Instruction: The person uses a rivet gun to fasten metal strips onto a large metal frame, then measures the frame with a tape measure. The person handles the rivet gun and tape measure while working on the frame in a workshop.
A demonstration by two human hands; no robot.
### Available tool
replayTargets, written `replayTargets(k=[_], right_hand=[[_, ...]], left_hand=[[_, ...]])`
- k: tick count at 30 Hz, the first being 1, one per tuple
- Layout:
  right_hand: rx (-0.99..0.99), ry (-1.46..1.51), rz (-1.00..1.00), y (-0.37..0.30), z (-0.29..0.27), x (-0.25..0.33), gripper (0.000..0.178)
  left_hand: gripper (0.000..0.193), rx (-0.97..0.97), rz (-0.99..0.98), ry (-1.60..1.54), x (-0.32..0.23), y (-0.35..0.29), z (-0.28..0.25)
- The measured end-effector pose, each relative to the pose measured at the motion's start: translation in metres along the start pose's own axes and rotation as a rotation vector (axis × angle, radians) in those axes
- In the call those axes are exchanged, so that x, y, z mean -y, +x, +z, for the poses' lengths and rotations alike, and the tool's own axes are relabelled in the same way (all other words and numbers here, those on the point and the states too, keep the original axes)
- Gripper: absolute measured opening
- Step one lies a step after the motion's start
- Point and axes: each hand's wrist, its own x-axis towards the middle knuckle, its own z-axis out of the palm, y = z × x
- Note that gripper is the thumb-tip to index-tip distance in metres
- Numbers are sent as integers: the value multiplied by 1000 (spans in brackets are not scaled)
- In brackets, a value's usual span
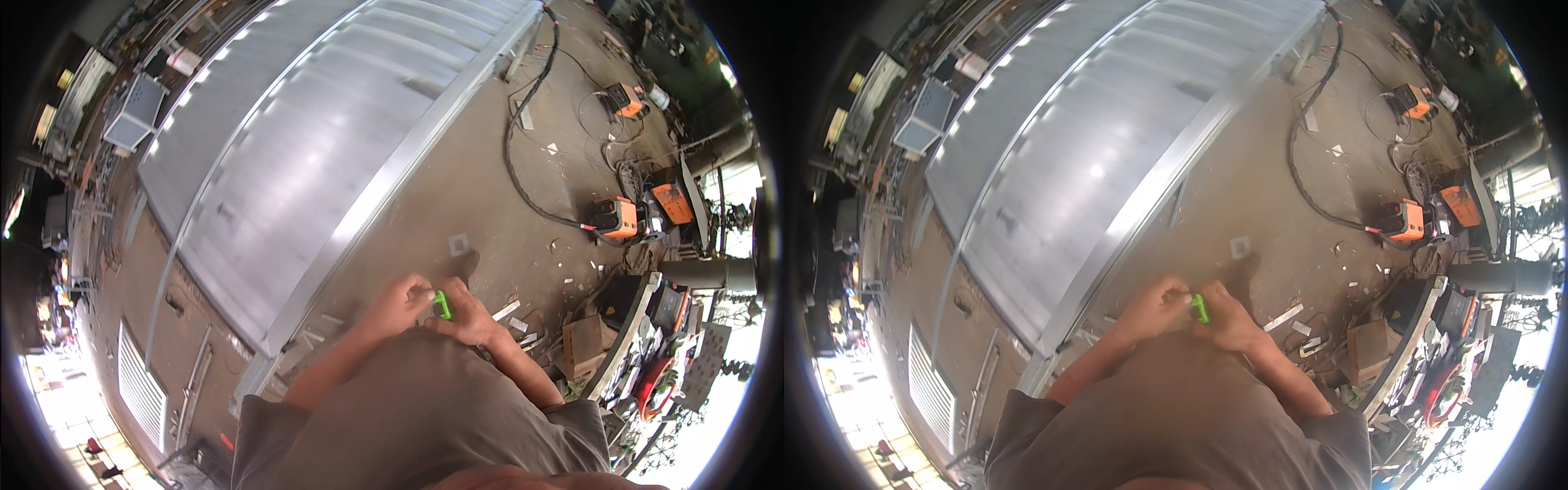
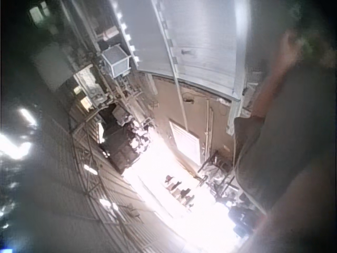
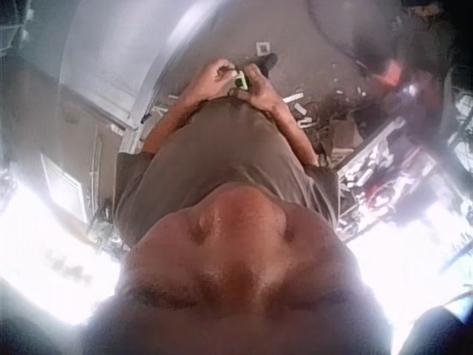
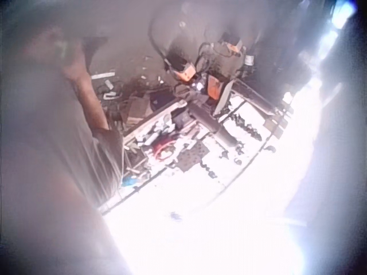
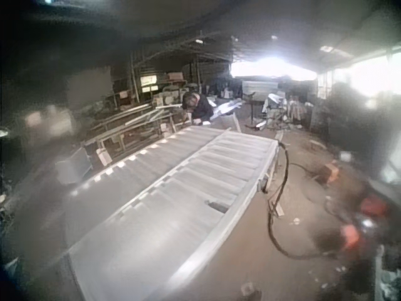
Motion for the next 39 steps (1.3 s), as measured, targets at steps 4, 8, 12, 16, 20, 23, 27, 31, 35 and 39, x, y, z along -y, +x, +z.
replayTargets(k=[4, 8, 12, 16, 20, 23, 27, 31, 35, 39], right_hand=[[-44, 48, 101, 27, -114, -43, 58], [-26, 203, 298, 36, -228, -83, 56], [-23, 273, 385, 53, -323, -123, 64], [38, 181, 541, 85, -427, -172, 62], [70, 39, 652, 154, -548, -220, 57], [14, -95, 555, 227, -629, -239, 48], [-74, -184, 769, 321, -743, -237, 43], [-124, -48, 867, 376, -854, -255, 28], [-139, 26, 767, 415, -958, -293, 31], [-44, -85, 738, 487, -1058, -334, 32]], left_hand=[[24, -35, -40, -178, -62, 113, 30], [21, 17, -167, -513, -126, 238, 2], [15, -132, -101, -796, -170, 353, -48], [12, -307, -48, -982, -192, 464, -115], [11, -377, -32, -966, -195, 588, -158], [10, -385, -30, -982, -198, 698, -173], [11, -381, -19, -1001, -224, 844, -201], [12, -431, -11, -1166, -250, 961, -259], [13, -552, -2, -1199, -267, 1057, -329], [22, -617, -7, -1026, -292, 1161, -358]])
